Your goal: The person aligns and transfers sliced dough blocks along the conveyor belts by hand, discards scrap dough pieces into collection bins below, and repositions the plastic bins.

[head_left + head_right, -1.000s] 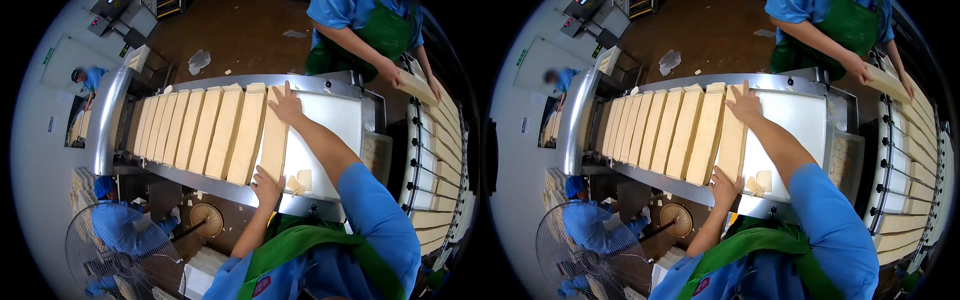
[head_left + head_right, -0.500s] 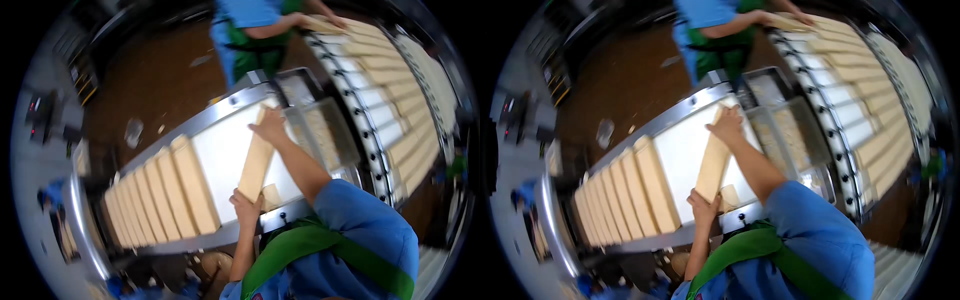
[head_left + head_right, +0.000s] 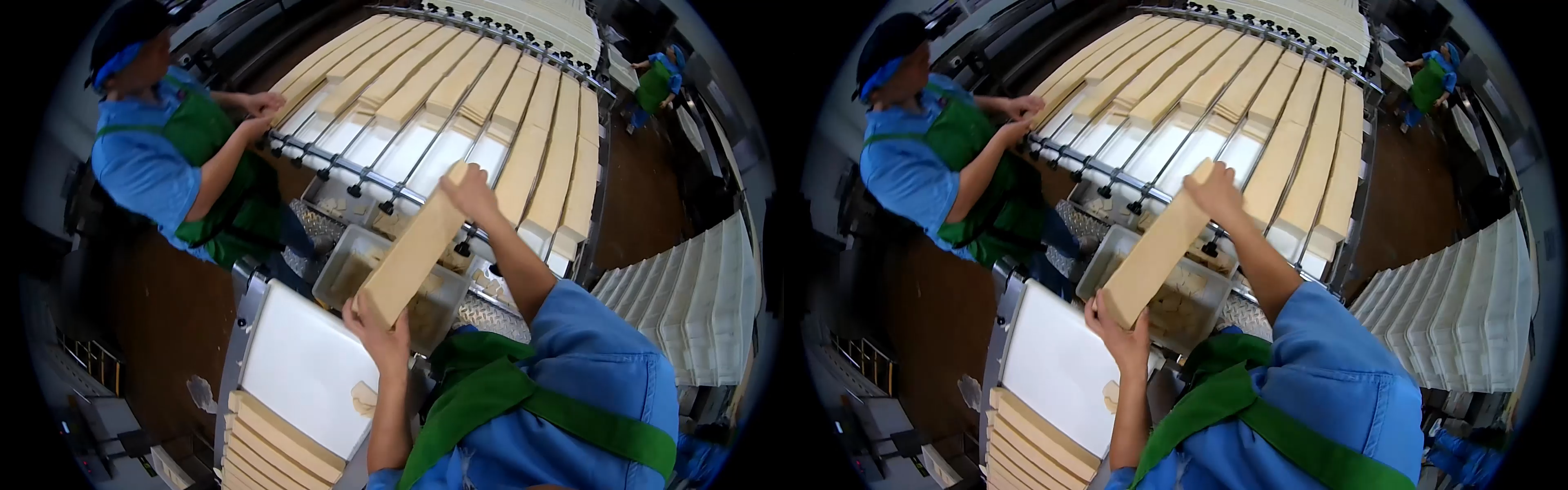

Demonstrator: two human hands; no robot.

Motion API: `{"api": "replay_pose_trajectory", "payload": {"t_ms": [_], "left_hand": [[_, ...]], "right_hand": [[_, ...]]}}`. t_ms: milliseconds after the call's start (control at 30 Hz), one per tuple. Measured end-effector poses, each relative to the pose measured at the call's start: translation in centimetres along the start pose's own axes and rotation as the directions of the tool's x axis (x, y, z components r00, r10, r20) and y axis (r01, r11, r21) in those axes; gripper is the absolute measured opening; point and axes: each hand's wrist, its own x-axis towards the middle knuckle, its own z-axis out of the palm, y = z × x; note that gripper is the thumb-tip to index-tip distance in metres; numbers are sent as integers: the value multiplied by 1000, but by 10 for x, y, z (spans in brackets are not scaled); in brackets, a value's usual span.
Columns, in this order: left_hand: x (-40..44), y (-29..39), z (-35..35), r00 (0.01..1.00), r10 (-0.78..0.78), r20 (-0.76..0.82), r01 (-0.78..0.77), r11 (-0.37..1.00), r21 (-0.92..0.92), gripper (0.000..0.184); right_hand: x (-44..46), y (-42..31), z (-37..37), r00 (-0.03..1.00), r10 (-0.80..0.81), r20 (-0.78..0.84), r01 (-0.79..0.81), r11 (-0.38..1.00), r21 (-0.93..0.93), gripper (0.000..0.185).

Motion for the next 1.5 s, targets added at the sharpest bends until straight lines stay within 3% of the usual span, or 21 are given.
{"api": "replay_pose_trajectory", "payload": {"t_ms": [67,133,200,467,533,667,867,900,933,1000,1067,1133,1167,1233,1267,1300,1333,1367,1400,1433,1500], "left_hand": [[18,26,20,985,156,74,-144,978,-149,74],[30,44,35,977,157,144,-132,977,-165,75],[37,49,54,942,203,268,-149,966,-210,77],[53,70,111,948,93,304,-60,991,-116,75],[57,74,121,945,74,320,-36,992,-123,74],[63,82,138,934,55,353,-7,991,-136,71],[74,92,159,911,30,411,27,991,-133,65],[77,89,166,912,27,409,29,991,-128,65],[80,81,177,911,70,406,11,981,-192,61],[81,67,187,915,110,388,-9,967,-255,57],[80,59,185,923,203,328,-127,963,-239,51],[76,62,171,940,150,307,-69,963,-261,51],[71,61,163,949,106,297,-15,956,-291,51],[59,48,157,977,-28,210,103,929,-356,51],[51,41,151,978,-149,143,197,879,-434,52],[48,50,137,979,-176,107,203,905,-374,52],[41,37,131,994,-99,46,108,952,-286,54],[34,33,124,996,-92,-15,89,984,-152,54],[6,27,104,983,-148,-112,149,989,0,54],[1,24,101,981,-147,-130,149,989,3,55],[-5,9,94,980,-152,-127,145,988,-59,55]], "right_hand": [[48,29,-20,999,23,48,-8,956,-292,75],[89,49,-29,993,-61,103,96,918,-385,68],[130,63,-27,990,-83,110,120,912,-393,67],[199,78,-30,976,-15,217,91,934,-345,65],[199,82,-24,981,-177,-76,134,909,-395,61],[210,89,-37,986,-138,92,163,907,-387,57],[205,101,-36,950,-305,-58,245,852,-463,47],[193,99,-33,864,-448,-230,324,845,-426,43],[179,95,-29,729,-557,-398,407,820,-402,40],[141,86,-17,729,-616,-298,596,786,-164,40],[91,78,-12,675,-726,-135,738,669,88,42],[52,77,-6,429,-903,-5,872,413,263,37],[38,76,-6,411,-912,5,875,396,279,37],[17,68,-13,299,-936,185,953,304,-3,27],[18,69,-7,342,-927,154,940,338,-51,25],[23,72,1,374,-919,122,927,365,-90,23],[22,70,0,415,-904,102,910,410,-65,23],[22,71,4,415,-905,91,906,402,-132,25],[13,69,20,361,-928,89,932,358,-54,23],[17,66,24,441,-897,17,890,435,-133,23],[18,70,9,413,-909,64,902,398,-165,24]]}}
